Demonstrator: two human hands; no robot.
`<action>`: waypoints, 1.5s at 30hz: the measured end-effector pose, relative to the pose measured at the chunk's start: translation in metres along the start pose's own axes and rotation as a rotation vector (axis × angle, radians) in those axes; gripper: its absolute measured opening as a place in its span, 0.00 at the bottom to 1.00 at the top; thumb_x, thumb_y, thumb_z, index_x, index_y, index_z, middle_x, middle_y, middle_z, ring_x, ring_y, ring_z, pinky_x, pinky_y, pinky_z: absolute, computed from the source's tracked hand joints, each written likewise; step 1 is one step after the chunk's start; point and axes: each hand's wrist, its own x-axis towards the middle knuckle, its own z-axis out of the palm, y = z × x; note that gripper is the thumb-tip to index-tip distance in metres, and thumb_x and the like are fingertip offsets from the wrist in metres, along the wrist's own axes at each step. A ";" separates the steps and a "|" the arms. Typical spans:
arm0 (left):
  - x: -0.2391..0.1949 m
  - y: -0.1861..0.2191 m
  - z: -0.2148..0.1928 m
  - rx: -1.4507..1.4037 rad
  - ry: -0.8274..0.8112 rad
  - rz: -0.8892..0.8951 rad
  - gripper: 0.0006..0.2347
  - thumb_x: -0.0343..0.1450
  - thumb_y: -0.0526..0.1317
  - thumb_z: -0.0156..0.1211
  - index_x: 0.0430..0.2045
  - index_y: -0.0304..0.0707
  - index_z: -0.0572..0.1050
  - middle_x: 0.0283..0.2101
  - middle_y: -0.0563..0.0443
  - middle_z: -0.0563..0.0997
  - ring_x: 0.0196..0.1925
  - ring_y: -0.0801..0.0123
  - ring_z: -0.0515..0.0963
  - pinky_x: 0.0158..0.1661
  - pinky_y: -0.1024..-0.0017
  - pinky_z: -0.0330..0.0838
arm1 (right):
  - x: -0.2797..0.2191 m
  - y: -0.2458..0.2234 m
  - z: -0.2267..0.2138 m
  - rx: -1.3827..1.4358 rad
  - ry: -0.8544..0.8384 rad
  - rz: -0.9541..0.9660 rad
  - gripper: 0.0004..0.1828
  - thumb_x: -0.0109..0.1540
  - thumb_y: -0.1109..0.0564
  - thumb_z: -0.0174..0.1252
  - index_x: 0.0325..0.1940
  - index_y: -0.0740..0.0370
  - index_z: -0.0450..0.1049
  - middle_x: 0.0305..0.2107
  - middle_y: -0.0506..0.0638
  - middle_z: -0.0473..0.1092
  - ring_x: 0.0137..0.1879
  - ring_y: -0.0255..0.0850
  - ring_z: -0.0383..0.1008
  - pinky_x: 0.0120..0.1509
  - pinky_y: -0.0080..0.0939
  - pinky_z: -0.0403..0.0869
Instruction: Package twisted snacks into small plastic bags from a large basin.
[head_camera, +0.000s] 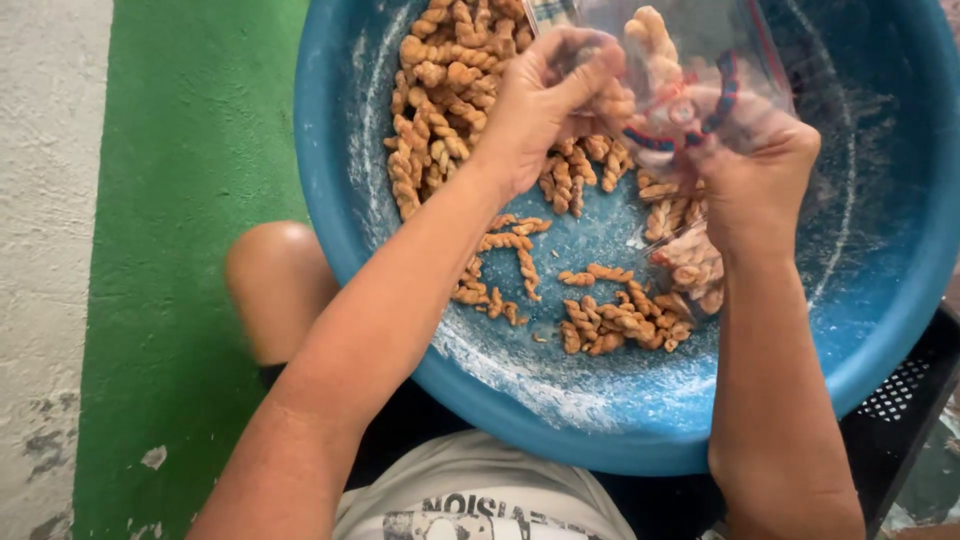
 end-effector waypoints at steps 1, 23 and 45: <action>-0.003 0.004 0.003 0.059 -0.060 0.000 0.13 0.66 0.42 0.72 0.39 0.40 0.76 0.33 0.46 0.85 0.33 0.62 0.88 0.34 0.60 0.89 | 0.000 -0.002 0.001 -0.070 -0.037 -0.050 0.07 0.66 0.67 0.67 0.48 0.65 0.80 0.34 0.48 0.74 0.37 0.32 0.74 0.42 0.31 0.79; 0.018 0.021 -0.027 -0.258 0.113 -0.162 0.25 0.59 0.43 0.76 0.45 0.32 0.71 0.40 0.37 0.83 0.35 0.52 0.85 0.31 0.53 0.87 | 0.001 0.023 0.016 -0.185 0.046 0.453 0.08 0.70 0.52 0.62 0.48 0.57 0.77 0.32 0.46 0.76 0.24 0.28 0.70 0.24 0.25 0.72; 0.027 0.020 -0.052 -0.380 0.192 -0.133 0.26 0.62 0.55 0.65 0.41 0.27 0.79 0.37 0.34 0.85 0.37 0.47 0.86 0.36 0.55 0.84 | 0.001 0.008 0.021 -0.319 -0.064 0.235 0.06 0.69 0.63 0.62 0.42 0.56 0.71 0.33 0.45 0.72 0.32 0.29 0.68 0.33 0.23 0.72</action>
